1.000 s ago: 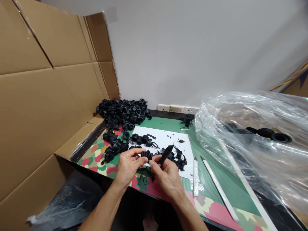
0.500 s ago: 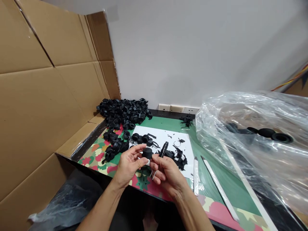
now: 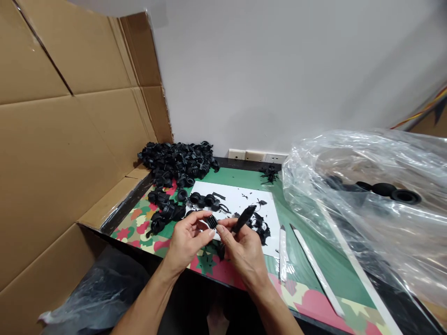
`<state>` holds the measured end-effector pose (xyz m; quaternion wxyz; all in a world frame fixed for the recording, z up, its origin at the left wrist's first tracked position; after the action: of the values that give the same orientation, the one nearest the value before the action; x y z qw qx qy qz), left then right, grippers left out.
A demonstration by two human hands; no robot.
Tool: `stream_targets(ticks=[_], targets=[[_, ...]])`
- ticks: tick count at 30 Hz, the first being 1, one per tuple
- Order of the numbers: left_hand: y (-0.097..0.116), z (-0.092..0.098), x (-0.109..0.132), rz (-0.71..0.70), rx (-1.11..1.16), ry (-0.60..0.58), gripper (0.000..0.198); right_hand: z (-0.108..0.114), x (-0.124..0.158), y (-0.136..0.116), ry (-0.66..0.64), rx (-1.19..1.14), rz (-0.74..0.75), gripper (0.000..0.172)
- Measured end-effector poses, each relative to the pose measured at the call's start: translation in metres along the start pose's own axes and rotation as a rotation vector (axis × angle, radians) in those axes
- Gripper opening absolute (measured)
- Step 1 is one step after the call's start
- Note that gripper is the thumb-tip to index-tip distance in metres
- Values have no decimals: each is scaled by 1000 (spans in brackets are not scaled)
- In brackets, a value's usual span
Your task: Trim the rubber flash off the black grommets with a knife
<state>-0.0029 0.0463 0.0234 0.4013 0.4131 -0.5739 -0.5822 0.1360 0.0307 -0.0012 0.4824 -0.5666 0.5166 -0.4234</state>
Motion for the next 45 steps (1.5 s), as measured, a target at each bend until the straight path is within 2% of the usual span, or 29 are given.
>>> stream_targets(ticks=[7,11,14,17,19,22,25,32,35,41,45], targets=[[-4,-1,-2,-42,-61,-35,36,-2,4,-10,-60,159,50,31],[-6,-4,-3,-36,-64,-60,39,-4,7,-26,-14,304,191,29],[-4,-6,-1,-72,-82,-41,39,-4,9,-30,42,344,232,28],[0,-8,2,-122,-107,-1,26,-2,11,-22,100,290,197,27],[0,-7,4,-143,-41,49,21,-2,10,-12,125,195,141,29],[-4,-5,4,-163,87,100,18,-5,9,5,140,11,40,34],[-8,-6,4,-157,167,102,18,-12,7,15,124,-116,-16,37],[-8,-7,2,-61,141,89,29,-15,8,18,115,-165,-30,37],[-7,-4,1,-42,121,114,25,-16,6,16,82,-175,-13,38],[-10,-2,-3,1,92,88,21,-20,5,18,40,-217,-18,40],[-10,3,-1,-25,7,164,17,-19,5,26,15,-248,-50,42]])
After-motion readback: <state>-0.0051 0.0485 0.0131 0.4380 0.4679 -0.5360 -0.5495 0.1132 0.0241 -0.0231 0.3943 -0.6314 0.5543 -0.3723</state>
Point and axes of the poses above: each hand's wrist, its own x-axis away from the middle knuckle, its own z-axis out of the back of the hand, y = z × x, the point moved 8 cm from there along -x, towards the middle knuckle, and after that the axes turned 14 degrees about -y, right-handed, at the moved point
